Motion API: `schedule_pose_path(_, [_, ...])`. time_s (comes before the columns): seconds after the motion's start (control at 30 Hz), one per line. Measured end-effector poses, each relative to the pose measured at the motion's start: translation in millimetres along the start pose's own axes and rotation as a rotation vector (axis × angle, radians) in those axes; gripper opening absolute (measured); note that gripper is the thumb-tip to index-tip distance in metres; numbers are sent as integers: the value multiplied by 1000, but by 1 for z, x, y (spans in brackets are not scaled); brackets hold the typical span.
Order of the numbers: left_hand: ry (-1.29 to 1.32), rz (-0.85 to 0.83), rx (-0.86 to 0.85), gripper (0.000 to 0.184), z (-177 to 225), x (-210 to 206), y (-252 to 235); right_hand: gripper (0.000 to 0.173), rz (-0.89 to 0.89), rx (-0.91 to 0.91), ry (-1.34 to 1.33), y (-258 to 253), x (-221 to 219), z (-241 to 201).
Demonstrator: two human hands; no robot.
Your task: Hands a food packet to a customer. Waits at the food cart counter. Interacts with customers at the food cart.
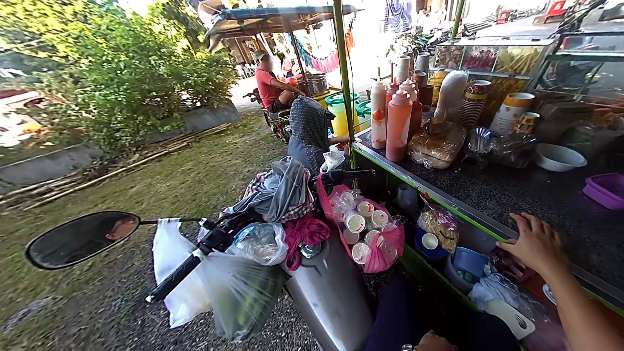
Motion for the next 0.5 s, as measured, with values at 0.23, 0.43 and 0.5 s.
schedule_pose_path(0.23, [11, 3, -10, 45, -1, -1, -3, 91, 3, -6, 3, 0, 1, 1])
schedule_pose_path(0.43, [0, -49, -93, 64, 0, -4, -6, 92, -4, -16, 6, -1, 0, 1])
schedule_pose_path(0.5, [-12, -55, -97, 50, 0, -3, -5, 93, -10, -19, 11, -1, 0, 0])
Point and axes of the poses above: each hand's wrist, its own y-axis away from the middle knuckle, its own x-axis out of the back of the hand, z = x × y, the point moved 7 cm from there along -y, towards the middle knuckle
